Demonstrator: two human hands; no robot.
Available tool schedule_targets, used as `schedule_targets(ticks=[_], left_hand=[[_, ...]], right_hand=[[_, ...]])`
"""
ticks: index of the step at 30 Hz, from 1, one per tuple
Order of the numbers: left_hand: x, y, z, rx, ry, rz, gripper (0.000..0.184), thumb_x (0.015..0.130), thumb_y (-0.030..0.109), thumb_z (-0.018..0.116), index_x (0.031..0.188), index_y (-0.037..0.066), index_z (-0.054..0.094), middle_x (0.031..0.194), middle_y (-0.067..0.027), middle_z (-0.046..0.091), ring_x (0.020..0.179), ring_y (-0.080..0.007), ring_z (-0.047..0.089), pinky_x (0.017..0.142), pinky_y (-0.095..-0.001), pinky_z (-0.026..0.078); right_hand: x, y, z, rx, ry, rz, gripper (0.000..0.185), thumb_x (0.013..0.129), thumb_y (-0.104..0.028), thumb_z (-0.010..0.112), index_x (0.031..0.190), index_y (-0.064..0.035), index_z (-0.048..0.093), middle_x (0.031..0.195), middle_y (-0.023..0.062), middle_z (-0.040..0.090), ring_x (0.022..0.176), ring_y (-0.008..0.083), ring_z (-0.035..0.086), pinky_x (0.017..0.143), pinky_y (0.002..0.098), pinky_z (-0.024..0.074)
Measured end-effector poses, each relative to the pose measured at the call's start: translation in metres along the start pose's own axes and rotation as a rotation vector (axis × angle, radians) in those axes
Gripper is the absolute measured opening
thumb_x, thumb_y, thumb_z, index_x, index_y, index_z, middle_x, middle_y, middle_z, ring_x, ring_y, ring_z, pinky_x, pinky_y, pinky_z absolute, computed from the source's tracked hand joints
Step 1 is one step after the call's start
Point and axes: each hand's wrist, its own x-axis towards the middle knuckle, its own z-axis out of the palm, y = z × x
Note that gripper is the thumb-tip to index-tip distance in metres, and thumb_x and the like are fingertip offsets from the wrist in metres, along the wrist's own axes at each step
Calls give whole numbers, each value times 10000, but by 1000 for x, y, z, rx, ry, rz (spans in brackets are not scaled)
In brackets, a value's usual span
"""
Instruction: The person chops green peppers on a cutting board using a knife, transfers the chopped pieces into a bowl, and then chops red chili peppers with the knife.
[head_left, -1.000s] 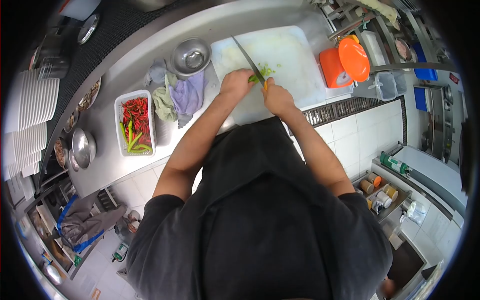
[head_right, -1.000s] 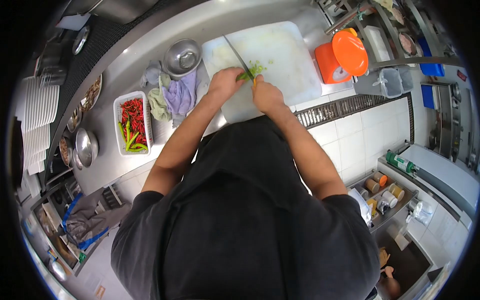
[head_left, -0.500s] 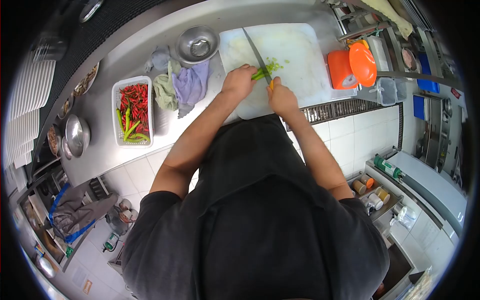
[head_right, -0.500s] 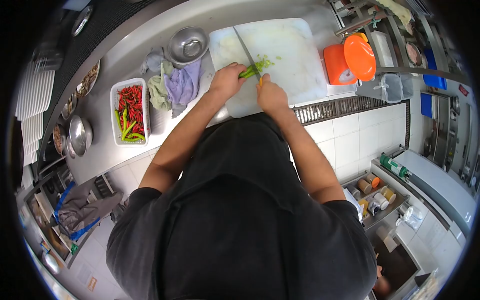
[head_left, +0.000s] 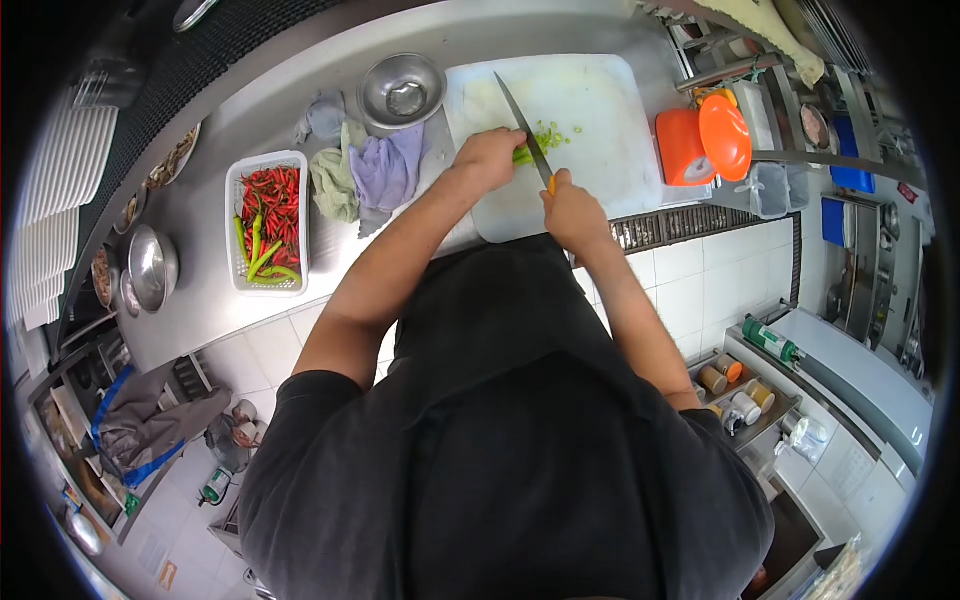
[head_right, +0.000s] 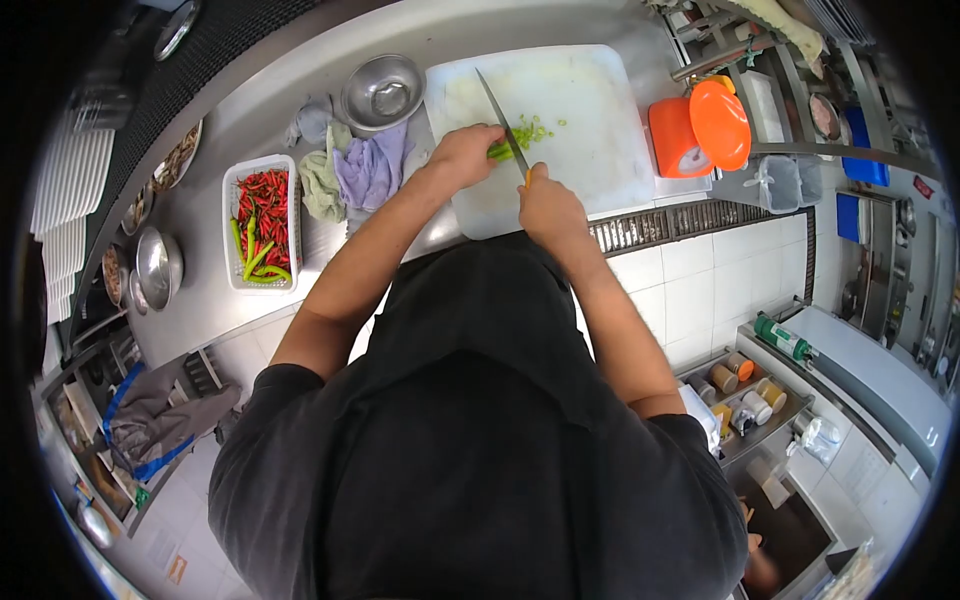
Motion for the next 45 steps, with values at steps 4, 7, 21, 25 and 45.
schedule_targets(ticks=[4,7,21,25,45], left_hand=[[-6,-2,-1,-43,22,21,365,827,118,776,1172,89,659,1154,-135,712,1084,-336,681,916,-436,548],[-11,-8,4,-44,30,38,353,828,128,782,1158,92,662,1120,-130,714,1052,-330,686,898,-437,552],[-8,-12,4,-83,86,42,318,811,150,814,1084,92,662,1002,-101,698,931,-310,691,813,-430,555],[-9,-12,5,-67,104,57,319,808,153,822,1080,91,668,997,-96,699,919,-303,694,806,-425,559],[-13,-16,7,-134,102,54,298,805,170,840,1035,83,672,960,-89,709,880,-275,705,784,-410,566]], right_hand=[[15,-6,19,21,30,14,341,1033,-271,549,1182,21,459,962,312,710,938,491,699,835,583,541],[8,-5,5,15,25,-15,340,1033,-267,547,1190,21,457,964,311,711,941,487,700,838,585,539],[19,-11,33,23,30,59,352,1032,-274,548,1214,16,464,981,310,714,959,495,699,848,589,539],[6,-16,2,30,2,9,365,1030,-273,549,1222,26,461,982,312,714,947,498,700,843,587,541],[12,-22,32,22,31,50,407,1022,-278,564,1239,53,468,971,300,720,952,478,709,846,565,551]])
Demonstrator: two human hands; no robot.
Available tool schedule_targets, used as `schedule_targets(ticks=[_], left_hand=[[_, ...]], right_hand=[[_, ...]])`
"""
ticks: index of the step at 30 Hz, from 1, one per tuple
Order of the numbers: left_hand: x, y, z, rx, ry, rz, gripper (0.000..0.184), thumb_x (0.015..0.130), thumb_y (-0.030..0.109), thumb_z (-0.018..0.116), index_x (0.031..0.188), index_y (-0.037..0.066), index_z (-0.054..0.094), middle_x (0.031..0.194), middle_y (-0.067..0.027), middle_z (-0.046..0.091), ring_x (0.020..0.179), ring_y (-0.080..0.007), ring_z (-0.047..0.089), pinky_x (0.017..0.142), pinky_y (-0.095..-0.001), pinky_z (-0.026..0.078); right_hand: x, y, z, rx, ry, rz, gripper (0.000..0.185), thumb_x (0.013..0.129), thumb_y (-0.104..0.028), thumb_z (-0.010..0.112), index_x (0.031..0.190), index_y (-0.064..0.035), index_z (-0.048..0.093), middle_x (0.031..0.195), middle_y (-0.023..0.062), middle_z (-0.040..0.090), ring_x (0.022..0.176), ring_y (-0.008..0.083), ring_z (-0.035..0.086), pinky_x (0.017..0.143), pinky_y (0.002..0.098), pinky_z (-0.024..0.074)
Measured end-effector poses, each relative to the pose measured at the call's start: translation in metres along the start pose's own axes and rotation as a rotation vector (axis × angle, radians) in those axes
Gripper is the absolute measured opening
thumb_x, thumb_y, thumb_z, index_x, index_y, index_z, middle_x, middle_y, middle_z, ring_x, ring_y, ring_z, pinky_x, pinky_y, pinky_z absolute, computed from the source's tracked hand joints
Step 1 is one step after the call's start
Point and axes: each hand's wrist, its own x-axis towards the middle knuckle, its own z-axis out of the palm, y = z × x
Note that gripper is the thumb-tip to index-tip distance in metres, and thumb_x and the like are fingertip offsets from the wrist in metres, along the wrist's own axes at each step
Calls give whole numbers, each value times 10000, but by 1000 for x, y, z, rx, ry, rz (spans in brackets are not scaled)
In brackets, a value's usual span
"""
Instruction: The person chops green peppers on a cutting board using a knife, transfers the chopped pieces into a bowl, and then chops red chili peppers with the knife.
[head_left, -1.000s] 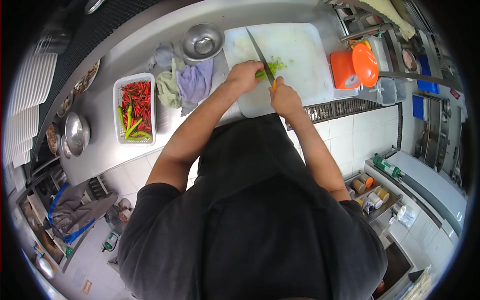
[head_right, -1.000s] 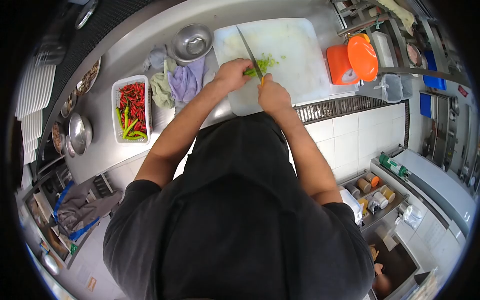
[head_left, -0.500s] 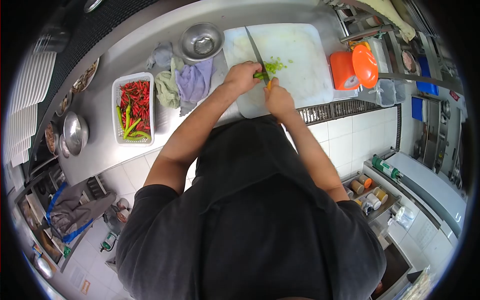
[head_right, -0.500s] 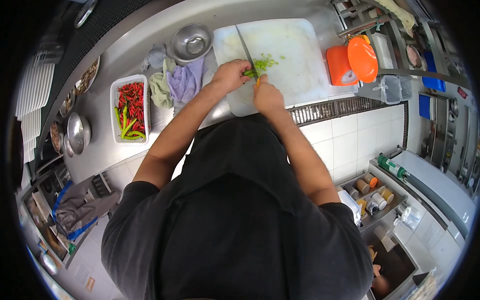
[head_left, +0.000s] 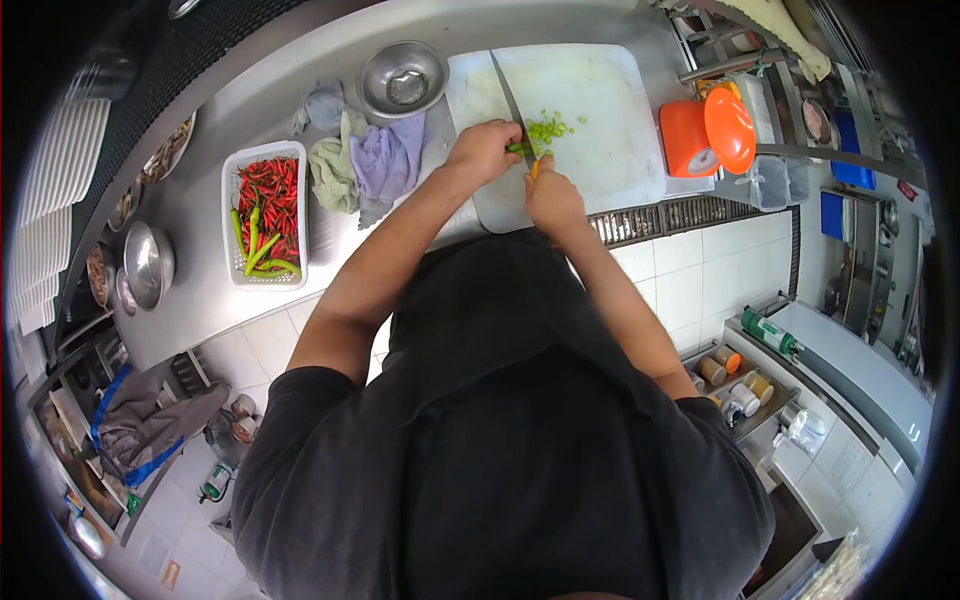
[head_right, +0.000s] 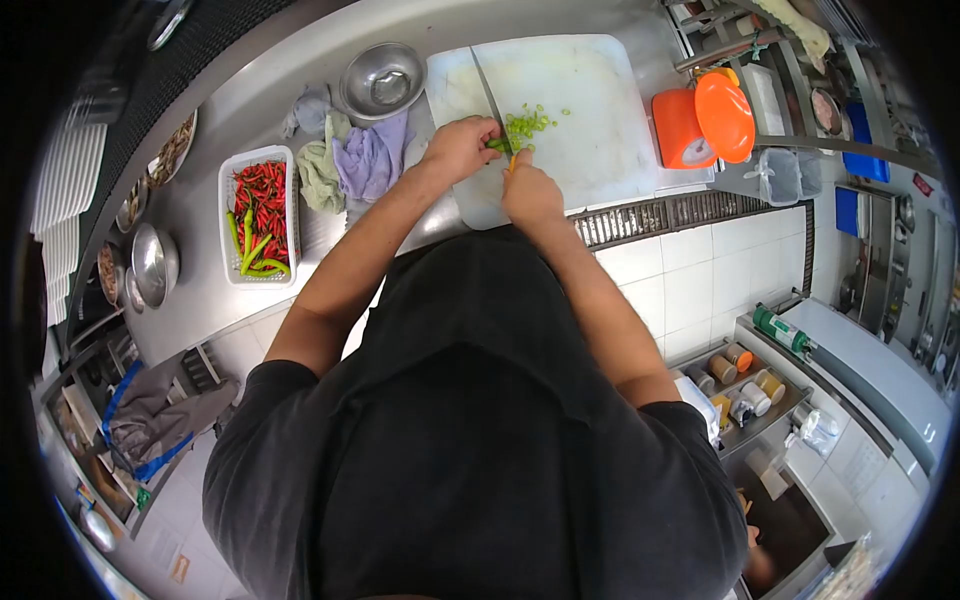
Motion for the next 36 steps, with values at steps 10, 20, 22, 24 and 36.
schedule_targets(ticks=[10,20,22,24,36], left_hand=[[0,-3,-2,-8,9,36,279,802,165,838,1011,72,678,957,-98,720,876,-281,718,772,-412,567],[-5,2,0,51,-5,18,247,823,182,808,1019,81,697,953,-109,730,913,-311,722,793,-443,566],[-3,5,-5,99,-28,-8,245,827,189,807,1021,85,699,960,-108,731,911,-315,719,790,-443,566],[-6,10,-8,130,-54,-14,255,827,205,810,1025,89,699,957,-106,732,904,-318,717,784,-443,565],[-4,2,-14,99,-74,10,325,821,291,831,1034,92,687,868,-87,730,838,-306,716,734,-448,556]], right_hand=[[0,-3,3,26,28,7,381,1025,-258,554,1221,58,475,989,324,712,940,494,704,848,570,550],[-8,2,3,45,-20,-3,356,1026,-258,538,1188,53,477,986,325,709,951,511,694,865,583,540],[4,-2,-1,46,9,-25,360,1025,-262,541,1193,47,467,983,328,708,955,510,695,873,589,535],[-8,1,-13,19,-26,-18,363,1025,-268,544,1195,43,467,978,327,708,956,506,695,868,586,537],[-11,2,-20,-3,-41,-37,355,1029,-274,554,1193,25,455,941,317,705,935,496,698,830,587,542]])
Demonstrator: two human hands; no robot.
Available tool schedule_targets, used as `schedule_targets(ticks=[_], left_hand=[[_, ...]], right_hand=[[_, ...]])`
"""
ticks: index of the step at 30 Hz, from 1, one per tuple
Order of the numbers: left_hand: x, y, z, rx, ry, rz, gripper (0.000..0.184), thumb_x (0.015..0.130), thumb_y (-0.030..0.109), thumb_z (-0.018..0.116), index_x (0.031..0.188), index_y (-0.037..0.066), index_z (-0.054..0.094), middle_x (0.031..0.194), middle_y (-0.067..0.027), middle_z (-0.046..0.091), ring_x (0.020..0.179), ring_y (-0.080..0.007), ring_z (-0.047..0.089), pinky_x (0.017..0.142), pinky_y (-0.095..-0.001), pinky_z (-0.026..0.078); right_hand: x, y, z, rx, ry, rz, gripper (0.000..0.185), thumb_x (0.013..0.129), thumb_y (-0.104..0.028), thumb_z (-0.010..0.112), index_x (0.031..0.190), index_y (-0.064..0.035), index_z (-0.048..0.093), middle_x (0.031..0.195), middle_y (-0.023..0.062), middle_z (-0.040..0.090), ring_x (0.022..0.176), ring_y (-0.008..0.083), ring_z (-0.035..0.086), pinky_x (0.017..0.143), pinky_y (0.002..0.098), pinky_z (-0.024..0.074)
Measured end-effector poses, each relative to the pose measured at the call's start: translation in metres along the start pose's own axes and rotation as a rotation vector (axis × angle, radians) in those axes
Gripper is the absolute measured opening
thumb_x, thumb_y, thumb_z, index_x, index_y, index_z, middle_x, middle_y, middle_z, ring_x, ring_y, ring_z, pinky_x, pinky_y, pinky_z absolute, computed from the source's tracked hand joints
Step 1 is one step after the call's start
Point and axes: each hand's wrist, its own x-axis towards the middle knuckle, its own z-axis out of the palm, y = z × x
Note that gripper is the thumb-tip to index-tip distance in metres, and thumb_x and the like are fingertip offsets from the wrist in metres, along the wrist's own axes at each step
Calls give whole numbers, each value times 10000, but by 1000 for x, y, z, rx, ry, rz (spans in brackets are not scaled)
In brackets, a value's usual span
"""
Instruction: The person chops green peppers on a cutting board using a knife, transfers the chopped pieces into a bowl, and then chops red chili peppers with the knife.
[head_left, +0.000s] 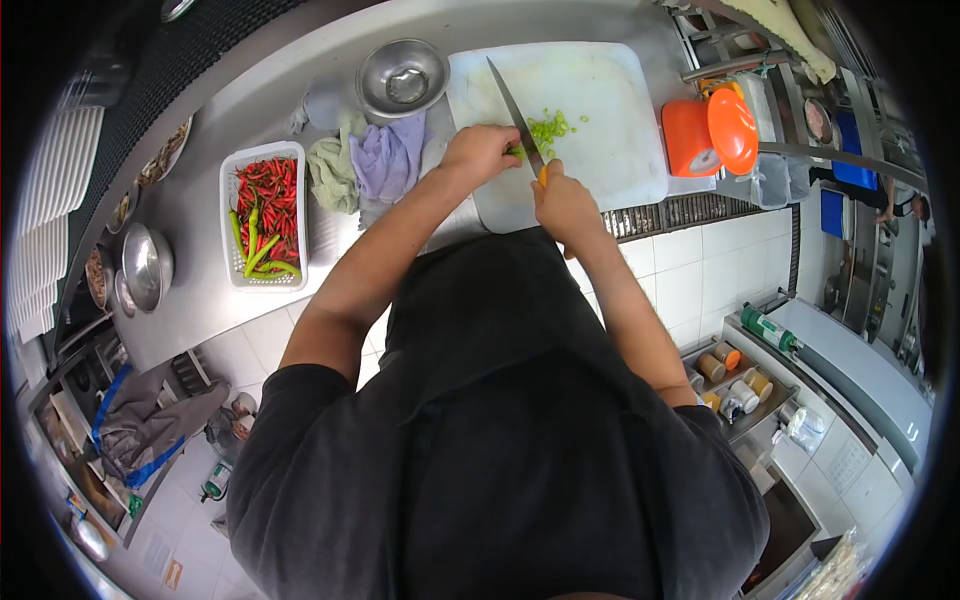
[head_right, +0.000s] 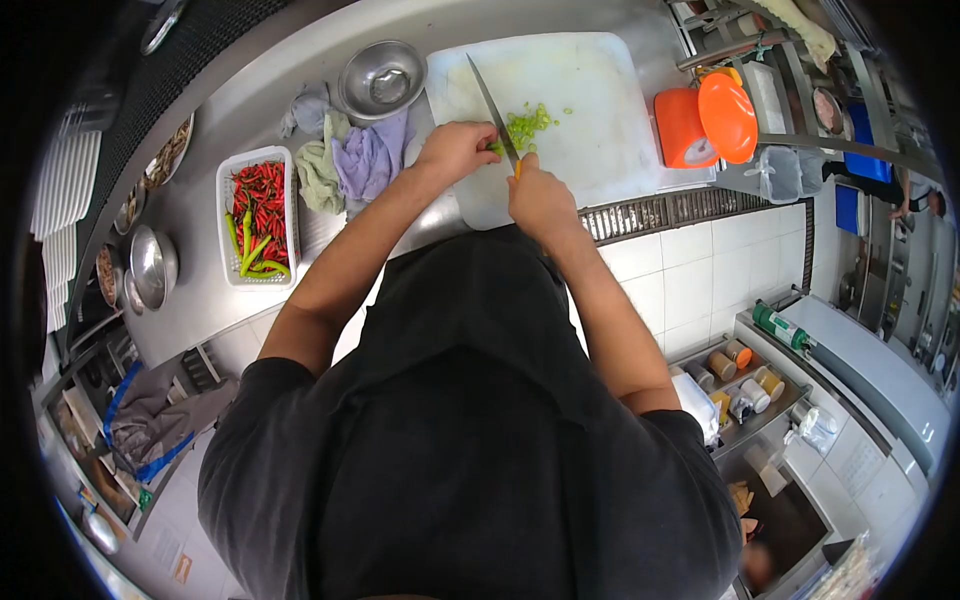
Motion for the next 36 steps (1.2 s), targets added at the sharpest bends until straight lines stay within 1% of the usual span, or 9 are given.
schedule_targets(ticks=[5,7,11,14,19,21,28,32,36], left_hand=[[-3,-2,7,-27,10,-22,306,827,258,825,1041,89,687,886,-97,736,855,-320,719,742,-454,558],[-2,-3,5,-22,-8,-10,286,834,221,810,1053,84,687,907,-105,739,869,-329,719,757,-455,562],[-1,-3,3,24,-49,4,273,838,158,779,1080,71,688,943,-119,742,901,-340,720,791,-454,570],[-1,-3,5,-27,-43,-33,287,832,150,773,1089,56,687,954,-124,743,919,-338,722,806,-449,573],[-1,1,1,-3,-42,-53,275,831,151,776,1081,65,698,963,-122,748,921,-333,725,813,-447,577],[-5,-1,8,-8,-40,-72,263,833,155,776,1071,71,701,961,-120,748,918,-332,725,811,-450,577],[-5,3,3,-7,-16,-77,244,836,168,778,1045,71,698,943,-121,747,903,-340,723,799,-461,574],[-8,0,7,-33,3,-74,236,834,168,780,1033,71,697,942,-121,746,896,-341,722,791,-465,571],[-5,0,6,-17,25,-57,230,834,170,779,1024,69,698,933,-122,746,892,-344,721,790,-465,570]], right_hand=[[9,1,30,45,22,40,342,1031,-273,554,1179,21,462,936,309,708,926,492,700,830,581,545],[13,0,19,56,36,-16,344,1031,-276,552,1179,22,462,936,311,707,923,492,701,832,581,544],[-3,-3,10,9,-6,8,346,1030,-276,552,1182,23,464,925,305,711,908,494,703,828,579,549],[5,-4,23,38,9,42,350,1031,-274,549,1190,25,463,937,310,711,915,498,702,833,577,549],[0,-6,5,-8,-14,-12,365,1028,-273,549,1205,31,455,949,313,711,923,503,701,833,577,551],[4,-10,21,8,2,17,365,1027,-268,549,1206,35,454,956,316,711,925,504,701,837,578,551],[1,-14,7,-31,-19,8,363,1030,-259,540,1213,41,448,949,315,715,931,505,701,832,576,554],[13,-9,27,6,9,24,369,1032,-264,540,1214,44,448,934,305,719,926,503,702,826,573,555],[-1,-12,9,-7,-7,-1,368,1034,-267,540,1207,46,453,928,305,718,918,500,703,819,573,554]])
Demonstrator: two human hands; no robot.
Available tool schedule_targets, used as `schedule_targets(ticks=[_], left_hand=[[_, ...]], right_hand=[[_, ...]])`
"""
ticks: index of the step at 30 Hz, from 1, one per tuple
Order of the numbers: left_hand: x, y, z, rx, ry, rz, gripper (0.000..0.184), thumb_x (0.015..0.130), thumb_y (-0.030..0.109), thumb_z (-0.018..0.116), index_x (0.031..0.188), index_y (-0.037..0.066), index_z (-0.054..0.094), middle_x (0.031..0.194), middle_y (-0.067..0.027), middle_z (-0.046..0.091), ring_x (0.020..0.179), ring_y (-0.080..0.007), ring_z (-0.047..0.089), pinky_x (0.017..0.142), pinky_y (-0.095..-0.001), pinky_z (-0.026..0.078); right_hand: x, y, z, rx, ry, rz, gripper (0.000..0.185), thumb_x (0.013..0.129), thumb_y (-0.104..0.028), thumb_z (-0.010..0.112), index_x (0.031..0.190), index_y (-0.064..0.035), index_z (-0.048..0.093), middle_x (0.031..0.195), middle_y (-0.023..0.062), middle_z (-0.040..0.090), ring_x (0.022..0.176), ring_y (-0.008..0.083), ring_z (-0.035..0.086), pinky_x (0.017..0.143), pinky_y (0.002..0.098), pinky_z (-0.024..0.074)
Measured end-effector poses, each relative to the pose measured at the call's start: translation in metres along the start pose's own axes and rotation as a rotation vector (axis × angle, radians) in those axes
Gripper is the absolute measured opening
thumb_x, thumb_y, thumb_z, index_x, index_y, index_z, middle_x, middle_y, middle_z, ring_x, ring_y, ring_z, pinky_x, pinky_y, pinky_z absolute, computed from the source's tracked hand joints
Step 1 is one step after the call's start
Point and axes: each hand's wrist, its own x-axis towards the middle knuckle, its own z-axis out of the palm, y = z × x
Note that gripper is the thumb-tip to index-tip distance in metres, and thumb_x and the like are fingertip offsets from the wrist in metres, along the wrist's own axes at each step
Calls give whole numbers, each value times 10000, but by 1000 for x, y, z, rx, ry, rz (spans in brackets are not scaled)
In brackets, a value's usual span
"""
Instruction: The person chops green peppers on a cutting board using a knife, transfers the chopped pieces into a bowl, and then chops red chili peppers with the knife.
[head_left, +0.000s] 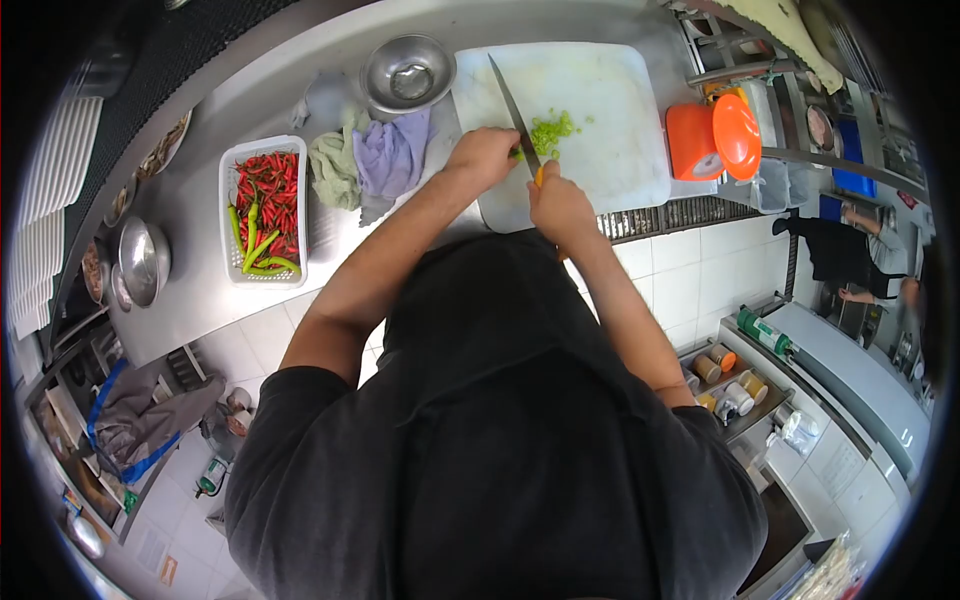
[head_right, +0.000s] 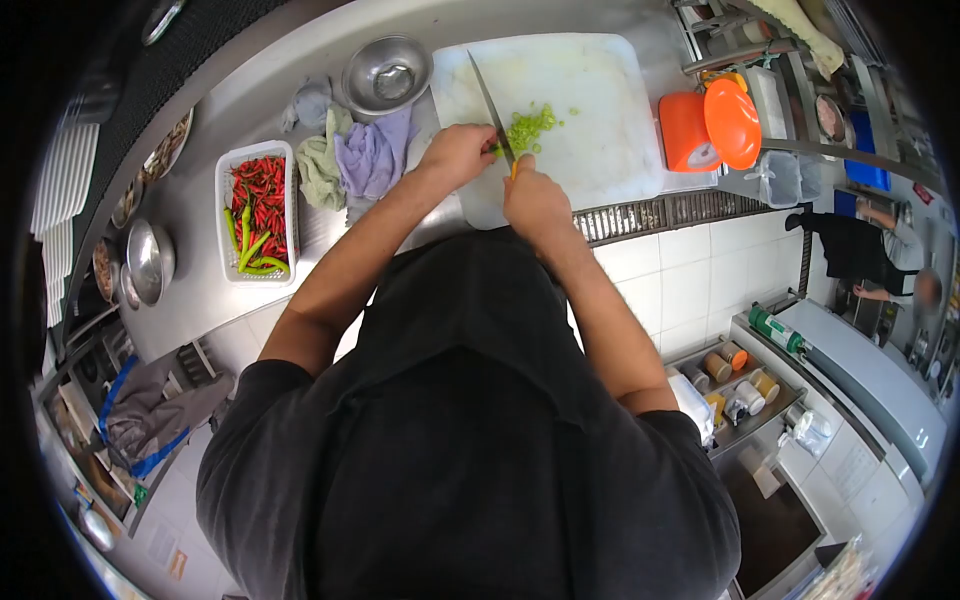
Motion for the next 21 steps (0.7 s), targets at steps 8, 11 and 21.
schedule_targets(ticks=[8,11,21], left_hand=[[-5,5,-3,5,-29,-31,236,851,163,760,1062,73,704,937,-131,749,914,-355,721,805,-474,567],[-6,3,-1,-17,-16,-32,245,853,162,753,1077,79,704,959,-131,752,932,-354,722,812,-476,567],[-27,12,20,97,148,75,139,920,173,687,1035,97,706,960,-115,687,868,-351,693,759,-466,576]], right_hand=[[10,1,1,27,13,-9,382,1027,-277,548,1205,49,458,923,310,715,899,501,703,807,575,555],[6,2,10,34,41,-14,390,1023,-279,557,1206,52,461,919,314,711,896,500,703,808,579,553],[14,57,-1,184,87,-33,363,1009,-295,592,1186,9,505,903,316,705,885,505,692,797,593,543]])
